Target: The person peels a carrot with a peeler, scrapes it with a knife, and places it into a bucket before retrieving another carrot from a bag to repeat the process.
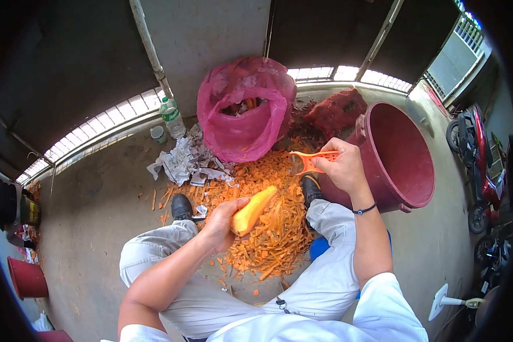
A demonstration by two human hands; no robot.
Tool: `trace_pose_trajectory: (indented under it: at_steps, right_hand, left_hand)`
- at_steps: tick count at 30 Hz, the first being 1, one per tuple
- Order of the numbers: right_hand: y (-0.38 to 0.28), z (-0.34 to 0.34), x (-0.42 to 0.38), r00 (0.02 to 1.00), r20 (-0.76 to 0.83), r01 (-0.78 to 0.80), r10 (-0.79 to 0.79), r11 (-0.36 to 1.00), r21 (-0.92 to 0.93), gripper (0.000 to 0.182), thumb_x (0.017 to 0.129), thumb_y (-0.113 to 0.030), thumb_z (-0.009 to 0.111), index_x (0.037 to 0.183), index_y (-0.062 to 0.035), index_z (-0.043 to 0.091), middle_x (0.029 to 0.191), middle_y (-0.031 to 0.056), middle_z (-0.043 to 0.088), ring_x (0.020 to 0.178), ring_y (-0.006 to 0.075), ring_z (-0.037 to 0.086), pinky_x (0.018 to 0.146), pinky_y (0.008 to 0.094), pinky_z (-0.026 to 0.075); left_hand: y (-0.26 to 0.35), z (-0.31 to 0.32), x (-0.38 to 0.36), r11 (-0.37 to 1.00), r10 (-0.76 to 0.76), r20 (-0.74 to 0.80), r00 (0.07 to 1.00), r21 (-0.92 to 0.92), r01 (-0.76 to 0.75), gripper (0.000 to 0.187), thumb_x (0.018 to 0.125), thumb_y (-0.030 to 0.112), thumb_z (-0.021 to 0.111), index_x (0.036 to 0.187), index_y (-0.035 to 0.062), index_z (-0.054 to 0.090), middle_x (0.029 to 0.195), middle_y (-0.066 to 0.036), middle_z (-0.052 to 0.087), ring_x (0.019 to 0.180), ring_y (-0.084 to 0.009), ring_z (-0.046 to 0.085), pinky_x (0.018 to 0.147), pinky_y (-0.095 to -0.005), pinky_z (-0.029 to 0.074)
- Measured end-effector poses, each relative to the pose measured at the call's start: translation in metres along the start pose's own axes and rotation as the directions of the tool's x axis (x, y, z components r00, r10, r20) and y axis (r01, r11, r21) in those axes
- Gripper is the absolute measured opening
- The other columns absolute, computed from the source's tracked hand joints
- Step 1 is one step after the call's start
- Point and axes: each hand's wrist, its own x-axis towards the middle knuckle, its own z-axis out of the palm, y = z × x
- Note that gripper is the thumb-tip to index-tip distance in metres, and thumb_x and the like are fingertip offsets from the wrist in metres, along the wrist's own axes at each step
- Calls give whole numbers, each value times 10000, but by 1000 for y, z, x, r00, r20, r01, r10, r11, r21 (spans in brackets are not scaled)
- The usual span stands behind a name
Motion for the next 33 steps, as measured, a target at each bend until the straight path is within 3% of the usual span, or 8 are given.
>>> trace_pose_trajectory:
  at_steps: [3, 6, 14, 16, 18, 23, 28, 33]
  right_hand:
    - [-11, 9, -8, 990, 138, -56, 1, 916, 397, 184, 782, -57, 836, 803, 17, 669, 759, 13, 689, 719, 45, 612, 622, 238, 499]
    - [-26, 15, -17, 949, 315, -135, -15, 884, 448, 195, 795, -44, 853, 850, -6, 670, 799, 7, 686, 739, 45, 619, 642, 229, 501]
    - [-15, -4, -4, 999, 22, 44, -44, 999, 23, 141, 769, -72, 760, 841, 31, 697, 730, 155, 716, 688, 130, 701, 625, 300, 541]
    - [-16, -7, -6, 1000, 24, 14, -16, 997, 77, 130, 773, -53, 781, 833, 23, 695, 748, 113, 724, 691, 107, 682, 629, 278, 538]
    - [-19, 5, -12, 977, 214, -114, 6, 861, 496, 143, 781, -45, 815, 831, 8, 693, 774, 53, 714, 703, 78, 652, 625, 264, 525]
    - [-29, 18, -18, 923, 385, -171, -17, 878, 447, 183, 781, -31, 848, 848, 4, 681, 790, 21, 693, 723, 53, 622, 636, 233, 501]
    - [-10, -5, 1, 992, 122, -22, 15, 998, 54, 143, 769, 4, 802, 846, 22, 682, 781, 58, 709, 702, 83, 656, 627, 250, 527]
    - [-21, 15, -16, 950, 311, -151, 9, 886, 438, 196, 786, -37, 855, 861, 22, 684, 805, 38, 707, 728, 66, 645, 640, 235, 518]
  left_hand:
    - [1, 2, -1, 997, 28, 75, 997, -78, -22, 375, 1017, 366, 552, 1272, 97, 600, 896, -39, 641, 740, -160, 601, 568, -333, 449]
    - [-4, -1, 4, 996, 52, 67, 996, -78, -47, 378, 991, 369, 597, 1248, 92, 619, 887, -36, 642, 731, -151, 593, 558, -322, 440]
    - [0, 12, -7, 996, 81, 13, 997, -49, -81, 325, 961, 329, 647, 1156, 70, 632, 877, -56, 629, 681, -156, 559, 535, -310, 421]
    - [2, 14, -7, 994, 97, -22, 995, -48, -98, 304, 952, 313, 654, 1119, 63, 611, 843, -62, 589, 652, -178, 538, 519, -309, 399]
    - [-2, 7, -3, 987, 157, 26, 987, 20, -157, 303, 955, 284, 658, 1127, 38, 616, 811, -43, 577, 619, -160, 538, 517, -307, 419]
    - [-7, 6, 1, 962, 199, 2, 980, 189, -196, 355, 944, 242, 699, 1199, 0, 647, 832, -14, 611, 636, -97, 555, 522, -281, 444]
    - [-9, 6, 3, 867, 349, 25, 937, 370, -333, 413, 938, 226, 731, 1260, -26, 670, 920, -10, 664, 665, -45, 547, 530, -232, 425]
    - [-6, 4, 4, 805, 371, -2, 929, 499, -321, 434, 947, 233, 732, 1279, -37, 664, 914, -9, 667, 690, -59, 559, 582, -229, 452]
